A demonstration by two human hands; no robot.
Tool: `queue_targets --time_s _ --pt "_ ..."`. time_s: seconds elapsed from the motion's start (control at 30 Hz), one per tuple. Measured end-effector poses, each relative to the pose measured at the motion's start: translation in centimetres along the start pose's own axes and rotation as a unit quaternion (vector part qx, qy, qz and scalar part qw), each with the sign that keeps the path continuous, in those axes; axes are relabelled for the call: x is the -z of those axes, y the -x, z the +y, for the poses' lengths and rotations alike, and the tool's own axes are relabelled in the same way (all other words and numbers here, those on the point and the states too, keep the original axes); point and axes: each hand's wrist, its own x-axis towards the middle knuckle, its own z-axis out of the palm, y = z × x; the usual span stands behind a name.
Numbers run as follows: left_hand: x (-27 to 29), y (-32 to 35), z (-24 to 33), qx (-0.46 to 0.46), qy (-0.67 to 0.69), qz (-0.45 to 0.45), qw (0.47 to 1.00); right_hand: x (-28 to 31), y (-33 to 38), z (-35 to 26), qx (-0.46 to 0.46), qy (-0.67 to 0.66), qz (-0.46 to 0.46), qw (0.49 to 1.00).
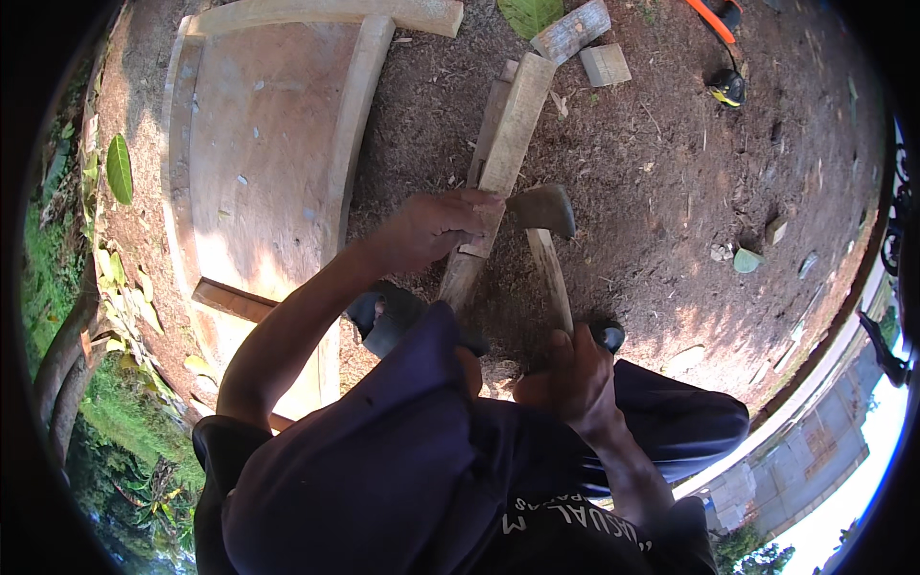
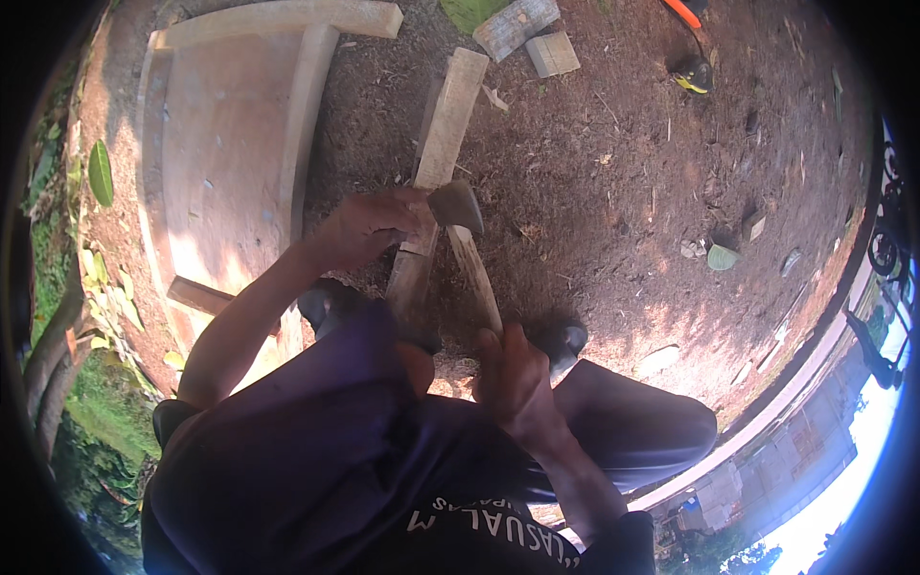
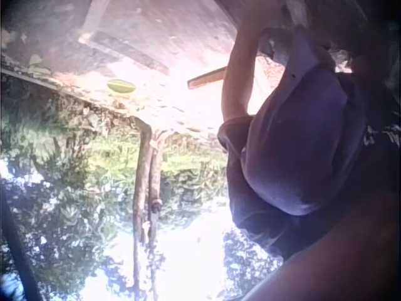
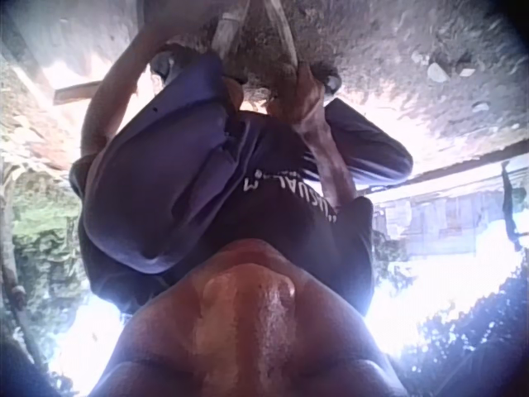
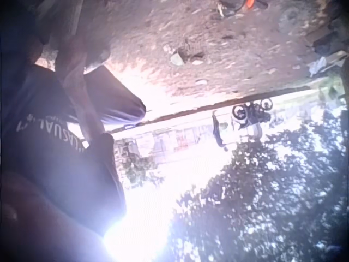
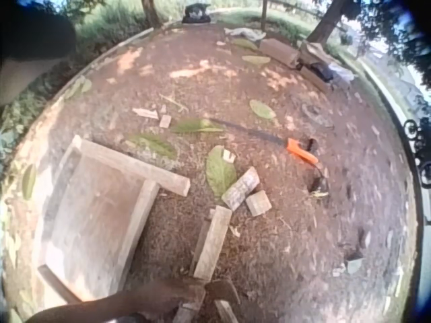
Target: The person assembles a wooden frame by fitting small wooden pieces into slots, using a hammer to secure them, and measuring with a tape measure. The person adjusts and aligns the pieces to ensure a proper fit.
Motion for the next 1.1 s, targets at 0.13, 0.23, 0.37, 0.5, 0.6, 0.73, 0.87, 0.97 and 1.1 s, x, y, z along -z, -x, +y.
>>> queue_targets --time_s 0.13,0.23,0.37,0.5,0.6,0.73,0.87,0.97,1.1 --pt "0.5 0.0 0.7 -0.002 -0.026 -0.010 1.000 0.1 -0.7 0.5 0.025 0.028 0.079 0.996" --pt "0.0 0.4 1.4 -0.005 0.009 0.044 0.999 -0.6 0.0 1.7 0.024 0.020 0.087 0.996" --pt "0.4 -0.4 0.3 0.108 0.081 0.139 0.981 -2.9 1.7 4.1 -0.106 0.000 0.053 0.993" --pt "1.6 -7.2 0.5 0.081 0.017 0.266 0.960 -1.6 -3.8 2.1 -0.391 -0.224 0.039 0.892" --pt "2.0 -12.2 0.1 0.102 -0.041 0.292 0.950 -1.6 -5.3 1.5 -0.486 -0.269 -0.003 0.831" --pt "1.2 -14.4 -2.1 0.060 0.046 0.236 0.969 -3.3 -3.9 2.5 -0.443 -0.240 -0.023 0.864" --pt "1.6 -14.3 -0.4 0.071 0.137 0.190 0.970 -3.4 -3.8 2.3 -0.454 -0.263 -0.018 0.851" --pt "1.7 -14.3 0.0 0.100 0.122 0.193 0.968 -2.9 -4.3 1.7 -0.465 -0.279 -0.027 0.840" --pt "0.9 -15.0 -1.6 0.070 0.013 0.250 0.966 -2.8 -4.3 1.7 -0.465 -0.295 -0.029 0.834"
